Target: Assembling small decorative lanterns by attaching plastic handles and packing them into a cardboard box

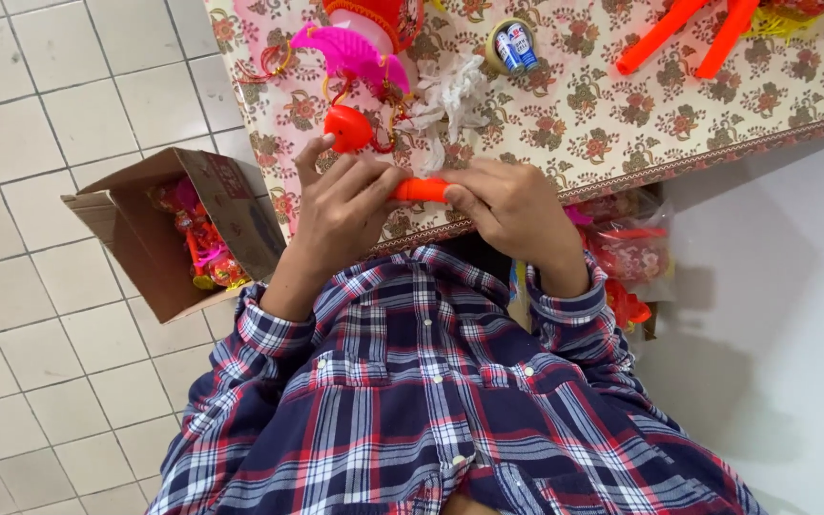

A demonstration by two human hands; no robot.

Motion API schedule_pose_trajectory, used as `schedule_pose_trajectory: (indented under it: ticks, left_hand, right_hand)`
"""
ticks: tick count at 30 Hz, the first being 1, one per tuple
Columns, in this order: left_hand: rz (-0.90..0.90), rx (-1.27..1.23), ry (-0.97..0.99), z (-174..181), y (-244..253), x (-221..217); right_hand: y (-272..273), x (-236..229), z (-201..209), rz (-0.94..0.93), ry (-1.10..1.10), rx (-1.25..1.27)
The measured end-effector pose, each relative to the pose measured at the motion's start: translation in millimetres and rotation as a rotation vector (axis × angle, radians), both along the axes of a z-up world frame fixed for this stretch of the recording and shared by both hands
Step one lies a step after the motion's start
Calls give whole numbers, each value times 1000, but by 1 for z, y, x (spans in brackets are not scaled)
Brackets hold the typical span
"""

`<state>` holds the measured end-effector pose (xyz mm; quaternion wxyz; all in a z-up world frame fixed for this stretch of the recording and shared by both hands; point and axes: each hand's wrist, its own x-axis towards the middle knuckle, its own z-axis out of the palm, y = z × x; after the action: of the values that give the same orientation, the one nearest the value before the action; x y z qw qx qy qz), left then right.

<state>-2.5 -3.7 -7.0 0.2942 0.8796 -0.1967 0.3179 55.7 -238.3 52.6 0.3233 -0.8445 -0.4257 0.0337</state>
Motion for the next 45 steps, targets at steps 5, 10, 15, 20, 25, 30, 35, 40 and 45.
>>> schedule_pose_trajectory:
  ticks: [5,10,15,20,25,30,35,40,45]
  left_hand:
    - [13,88,-34,-6,2,-3]
    - [-6,64,26,-5,3,-1]
    - [-10,57,112,0,2,-2]
    - [15,52,23,-3,0,-2]
    - [22,29,34,0,1,-4]
    - [19,-37,-43,4,2,2]
    - [35,-18,-105,0,2,3]
    - [54,-33,-99,1,4,2]
    - [53,-48,-99,2,4,3]
  right_hand:
    - [3,0,6,-54,215,88]
    - [3,4,-7,-52,12,145]
    - [0,2,-8,-20,-152,155]
    - [5,-6,-5,-168,16,141]
    - [1,-2,-17,-186,184,335]
    - [0,-5,-7,-171,430,645]
    - [1,-6,-31,-359,377,657]
    - [4,-6,-31,-276,357,710]
    - [0,-8,-25,-330,336,650]
